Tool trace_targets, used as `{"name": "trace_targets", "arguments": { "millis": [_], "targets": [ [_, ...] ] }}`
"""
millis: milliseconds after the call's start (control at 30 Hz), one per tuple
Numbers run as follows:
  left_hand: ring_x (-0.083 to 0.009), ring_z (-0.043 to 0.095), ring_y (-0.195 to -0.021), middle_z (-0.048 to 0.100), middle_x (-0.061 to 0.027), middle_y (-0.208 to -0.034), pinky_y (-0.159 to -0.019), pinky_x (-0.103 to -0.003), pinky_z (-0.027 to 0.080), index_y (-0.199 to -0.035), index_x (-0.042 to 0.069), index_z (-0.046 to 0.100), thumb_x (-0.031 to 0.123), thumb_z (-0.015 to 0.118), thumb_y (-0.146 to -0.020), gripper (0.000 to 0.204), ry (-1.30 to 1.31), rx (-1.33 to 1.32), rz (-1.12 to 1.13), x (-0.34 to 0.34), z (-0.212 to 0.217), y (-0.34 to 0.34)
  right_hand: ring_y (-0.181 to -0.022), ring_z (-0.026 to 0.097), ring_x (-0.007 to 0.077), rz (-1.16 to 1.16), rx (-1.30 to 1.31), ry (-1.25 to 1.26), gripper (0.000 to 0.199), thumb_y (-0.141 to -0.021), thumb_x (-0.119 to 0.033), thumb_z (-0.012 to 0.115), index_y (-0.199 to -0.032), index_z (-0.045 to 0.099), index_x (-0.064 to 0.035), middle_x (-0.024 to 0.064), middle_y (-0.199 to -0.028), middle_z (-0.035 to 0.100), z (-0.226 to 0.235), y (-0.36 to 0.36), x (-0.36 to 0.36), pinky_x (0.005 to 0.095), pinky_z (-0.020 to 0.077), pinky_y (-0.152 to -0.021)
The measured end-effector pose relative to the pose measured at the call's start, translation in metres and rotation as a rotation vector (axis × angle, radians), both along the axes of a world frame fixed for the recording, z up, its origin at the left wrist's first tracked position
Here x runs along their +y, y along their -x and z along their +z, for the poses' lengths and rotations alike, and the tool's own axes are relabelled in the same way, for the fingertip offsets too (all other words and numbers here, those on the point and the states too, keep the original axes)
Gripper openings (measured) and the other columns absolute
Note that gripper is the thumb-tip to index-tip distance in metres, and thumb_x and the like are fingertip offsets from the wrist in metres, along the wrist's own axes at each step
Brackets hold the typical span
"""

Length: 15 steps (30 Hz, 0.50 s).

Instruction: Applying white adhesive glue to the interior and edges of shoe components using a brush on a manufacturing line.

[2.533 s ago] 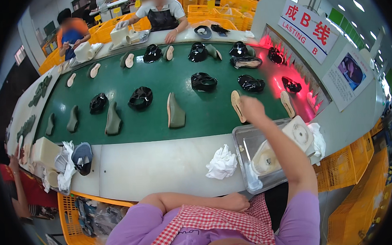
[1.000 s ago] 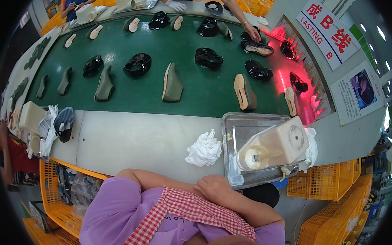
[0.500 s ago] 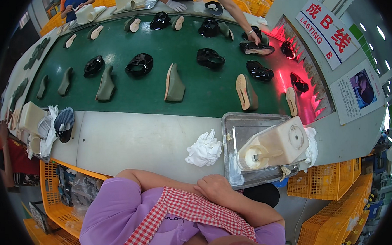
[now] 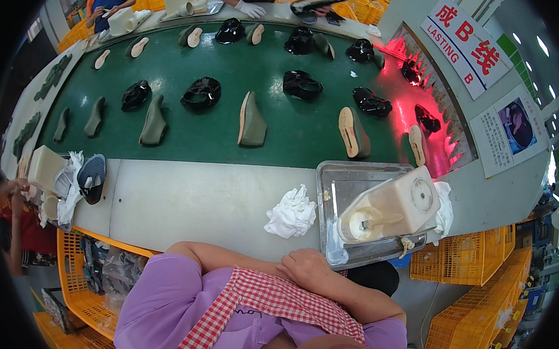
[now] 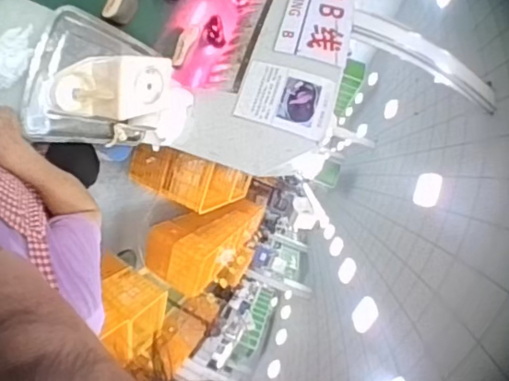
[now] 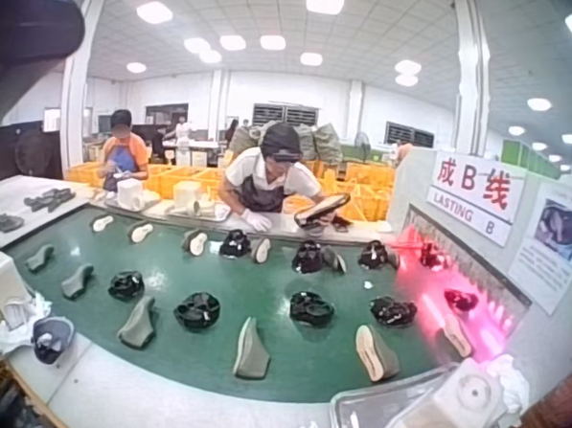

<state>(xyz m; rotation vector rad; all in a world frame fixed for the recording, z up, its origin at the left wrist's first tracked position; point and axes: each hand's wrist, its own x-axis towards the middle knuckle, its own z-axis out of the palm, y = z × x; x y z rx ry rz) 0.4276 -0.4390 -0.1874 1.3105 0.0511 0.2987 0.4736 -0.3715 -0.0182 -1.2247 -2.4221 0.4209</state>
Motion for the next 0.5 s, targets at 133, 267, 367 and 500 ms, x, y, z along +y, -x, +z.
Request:
{"name": "trace_targets", "arguments": {
  "millis": [133, 267, 367, 500],
  "targets": [
    [-0.027, 0.06, -0.077, 0.059, -0.0148, -0.08, -0.067, -0.042, 0.048, -0.085, 0.001, 0.059, 0.018, 0.056, -0.078, 0.019, 0.031, -0.002, -0.018, 0.004, 0.003, -0.001, -0.06, 0.058, 0.0269, -0.001, -0.008, 0.006, 0.02, -0.08, -0.022, 0.066, -0.07, 0.053, -0.0087, 0.0086, -0.063, 0.054, -0.003, 0.0, 0.001, 0.0387, 0.0464, -0.054],
    [-0.027, 0.06, -0.077, 0.059, -0.0147, -0.081, -0.067, -0.042, 0.048, -0.085, 0.001, 0.059, 0.018, 0.056, -0.078, 0.019, 0.034, 0.003, -0.04, 0.01, 0.013, -0.002, -0.06, 0.058, 0.0271, -0.011, -0.012, -0.019, 0.021, -0.08, -0.024, 0.065, -0.07, 0.053, -0.009, 0.0085, -0.064, 0.054, 0.001, -0.002, -0.002, 0.0392, 0.0462, -0.055],
    [-0.027, 0.06, -0.077, 0.059, -0.0146, -0.081, -0.067, -0.042, 0.048, -0.085, 0.002, 0.059, 0.018, 0.056, -0.078, 0.019, 0.037, -0.004, -0.011, 0.032, 0.019, 0.007, -0.063, 0.058, 0.0299, 0.021, -0.002, 0.044, 0.019, -0.082, -0.022, 0.063, -0.072, 0.054, -0.008, 0.0098, -0.067, 0.056, 0.0, 0.002, 0.006, 0.0417, 0.0465, -0.056],
    [-0.027, 0.06, -0.077, 0.059, -0.0145, -0.081, -0.067, -0.042, 0.048, -0.085, 0.002, 0.059, 0.019, 0.056, -0.078, 0.019, 0.033, -0.018, 0.005, 0.062, 0.032, 0.02, -0.069, 0.061, 0.0332, -0.079, 0.077, 0.186, 0.013, -0.085, -0.021, 0.06, -0.089, 0.062, -0.0082, 0.0116, -0.077, 0.062, -0.014, -0.007, 0.012, 0.043, 0.0485, -0.061]
  ]
}}
